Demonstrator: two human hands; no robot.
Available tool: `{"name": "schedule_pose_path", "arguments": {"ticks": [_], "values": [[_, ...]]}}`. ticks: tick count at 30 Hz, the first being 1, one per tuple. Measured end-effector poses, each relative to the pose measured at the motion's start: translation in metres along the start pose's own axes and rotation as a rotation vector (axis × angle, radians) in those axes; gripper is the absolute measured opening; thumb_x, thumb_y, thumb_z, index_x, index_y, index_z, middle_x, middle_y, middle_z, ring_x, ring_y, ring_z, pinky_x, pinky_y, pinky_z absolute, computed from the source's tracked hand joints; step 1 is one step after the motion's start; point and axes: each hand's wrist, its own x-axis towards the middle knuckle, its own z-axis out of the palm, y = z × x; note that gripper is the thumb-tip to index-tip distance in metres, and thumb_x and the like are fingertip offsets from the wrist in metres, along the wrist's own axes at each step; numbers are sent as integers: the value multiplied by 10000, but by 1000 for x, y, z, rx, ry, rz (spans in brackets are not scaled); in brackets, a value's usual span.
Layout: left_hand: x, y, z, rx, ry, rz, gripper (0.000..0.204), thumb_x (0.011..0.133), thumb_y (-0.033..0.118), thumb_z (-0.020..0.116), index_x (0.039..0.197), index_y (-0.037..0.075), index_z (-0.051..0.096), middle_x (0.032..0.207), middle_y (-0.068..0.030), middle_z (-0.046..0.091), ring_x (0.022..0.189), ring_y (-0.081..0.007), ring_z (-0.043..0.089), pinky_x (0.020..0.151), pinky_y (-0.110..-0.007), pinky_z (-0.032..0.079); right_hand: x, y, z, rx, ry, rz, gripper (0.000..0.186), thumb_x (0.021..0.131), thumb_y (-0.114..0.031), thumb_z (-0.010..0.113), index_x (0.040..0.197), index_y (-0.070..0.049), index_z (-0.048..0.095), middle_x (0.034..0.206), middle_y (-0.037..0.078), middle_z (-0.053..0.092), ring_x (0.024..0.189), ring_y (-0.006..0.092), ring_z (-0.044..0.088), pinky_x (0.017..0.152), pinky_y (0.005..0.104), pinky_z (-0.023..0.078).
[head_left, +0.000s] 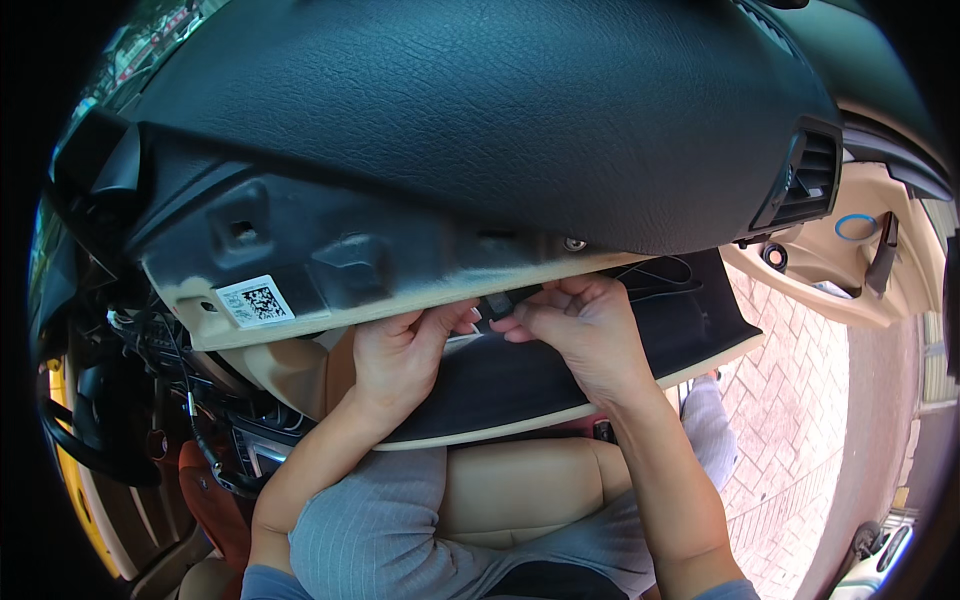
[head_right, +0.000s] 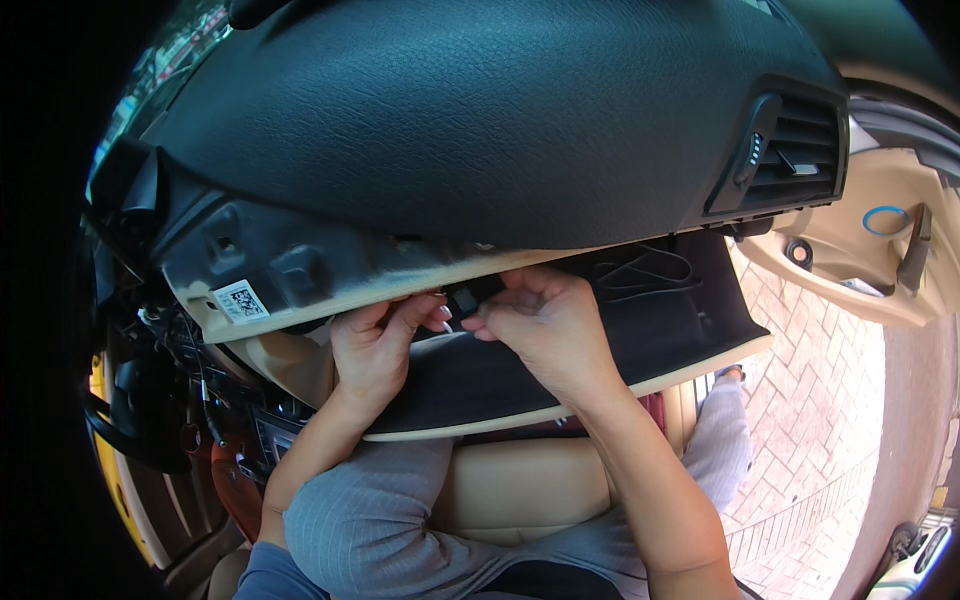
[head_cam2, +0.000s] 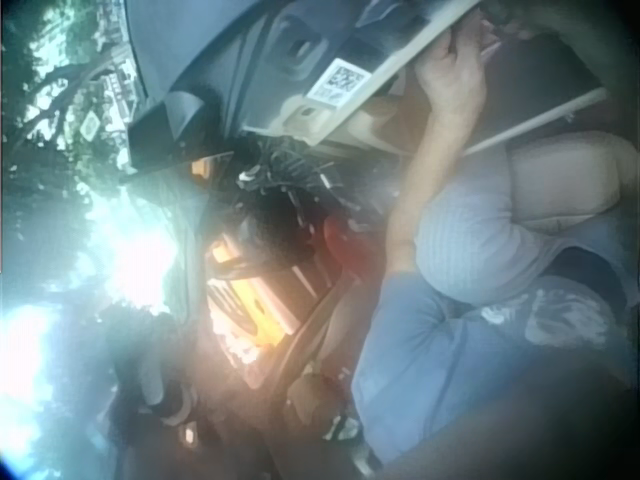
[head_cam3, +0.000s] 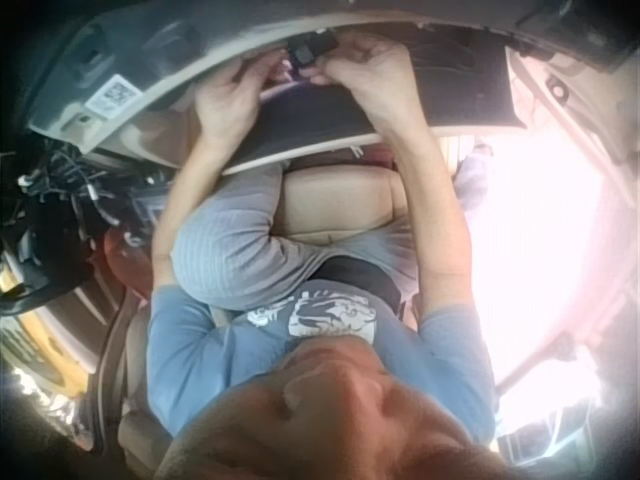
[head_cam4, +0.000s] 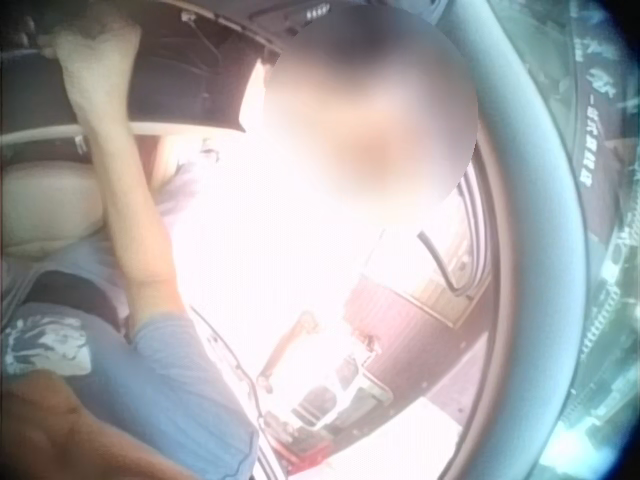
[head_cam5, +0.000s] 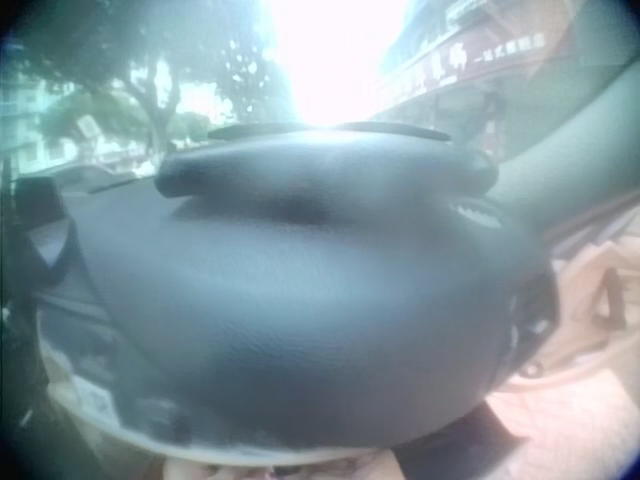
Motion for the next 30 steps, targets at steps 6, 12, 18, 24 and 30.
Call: {"name": "schedule_pose_path", "arguments": {"ticks": [6, 12, 18, 24, 30], "values": [[2, 4, 1, 88, 16, -77, 222, 929, -43, 656, 1150, -34, 678, 1051, -131, 708, 842, -174, 686, 680, -287, 597, 0, -1, -1, 23, -9, -2, 253, 869, 79, 603, 1120, 105, 623, 934, 154, 702, 867, 189, 729, 767, 257, 591], [13, 8, 6, -186, 49, -145, 209, 921, -29, 674, 1130, -12, 676, 1052, -124, 703, 829, -189, 688, 676, -297, 613, 2, -4, -8, 111, -38, 55, 217, 881, 59, 612, 1094, 91, 640, 913, 162, 709, 823, 199, 738, 729, 257, 600], [14, 7, 7, -231, 30, -140, 225, 915, -7, 695, 1139, -6, 671, 1051, -126, 703, 860, -197, 693, 681, -310, 616, 2, -6, -9, 156, -34, 80, 191, 884, 65, 605, 1069, 92, 641, 911, 170, 708, 798, 205, 741, 697, 257, 606], [9, 2, 1, -206, -13, -178, 245, 920, -20, 681, 1163, -6, 662, 1082, -121, 697, 894, -188, 688, 715, -310, 616, 0, 0, 0, -24, 8, 23, 198, 873, 40, 635, 1055, 118, 635, 908, 173, 705, 796, 193, 732, 665, 249, 587], [6, -10, -8, -329, -30, -290, 210, 935, 63, 708, 1141, 24, 688, 1054, -69, 705, 943, -148, 666, 749, -293, 579, -11, 16, 9, -310, 57, -74, 187, 866, -31, 699, 1012, 85, 700, 883, 121, 735, 793, 116, 699, 699, 251, 559]]}}
